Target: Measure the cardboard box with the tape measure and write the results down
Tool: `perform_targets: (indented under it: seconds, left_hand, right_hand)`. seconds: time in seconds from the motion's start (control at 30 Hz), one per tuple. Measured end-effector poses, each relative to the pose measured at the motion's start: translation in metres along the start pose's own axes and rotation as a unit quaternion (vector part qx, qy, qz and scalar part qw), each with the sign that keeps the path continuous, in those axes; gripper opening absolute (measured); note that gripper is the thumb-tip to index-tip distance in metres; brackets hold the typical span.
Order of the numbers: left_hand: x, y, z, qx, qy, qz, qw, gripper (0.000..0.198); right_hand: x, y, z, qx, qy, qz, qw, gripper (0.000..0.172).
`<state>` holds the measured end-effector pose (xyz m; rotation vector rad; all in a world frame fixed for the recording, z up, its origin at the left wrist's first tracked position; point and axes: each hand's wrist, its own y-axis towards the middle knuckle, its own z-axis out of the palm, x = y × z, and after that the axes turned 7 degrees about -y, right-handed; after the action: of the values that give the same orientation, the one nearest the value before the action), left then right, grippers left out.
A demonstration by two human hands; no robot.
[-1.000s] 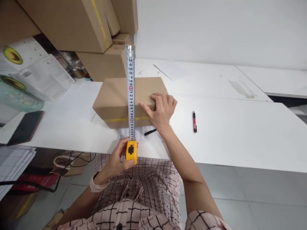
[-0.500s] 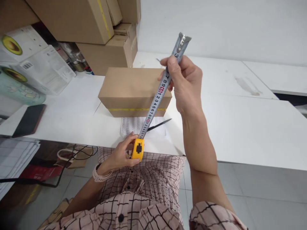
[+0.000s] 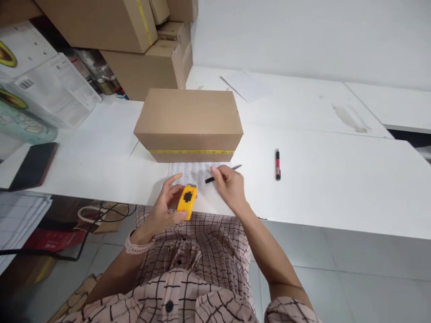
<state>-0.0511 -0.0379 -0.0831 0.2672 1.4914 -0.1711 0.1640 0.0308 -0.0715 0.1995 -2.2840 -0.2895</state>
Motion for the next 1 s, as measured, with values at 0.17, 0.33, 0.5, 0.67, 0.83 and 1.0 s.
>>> perform_targets:
  seconds: [0.17,0.33,0.5,0.67,0.83,1.0]
  left_hand:
    - [-0.023,0.014,-0.02,-0.103,0.21,0.091,0.968,0.085]
    - [-0.034,0.037,-0.031,-0.108,0.493,0.122,0.854,0.071]
    - [-0.023,0.051,-0.034,-0.043,0.607,0.114,0.786,0.053]
    - [-0.01,0.048,-0.028,-0.057,0.599,0.173,0.78,0.04]
    - [0.013,0.024,0.006,-0.009,0.504,0.327,0.799,0.031]
    - [0.033,0.008,0.027,0.071,0.526,0.28,0.8,0.053]
  right_hand:
    - [-0.03,0.0,-0.018,0.037,-0.35,-0.058,0.934,0.033]
    - [-0.04,0.0,-0.028,0.121,-0.48,-0.148,0.856,0.035]
    - [-0.034,0.006,-0.04,0.175,-0.516,-0.217,0.81,0.031]
    - [-0.024,0.015,-0.052,0.24,-0.546,-0.201,0.777,0.036]
    - [-0.031,0.023,-0.054,0.268,-0.55,-0.154,0.776,0.031]
    - [-0.032,0.022,-0.072,0.2,-0.474,-0.125,0.848,0.026]
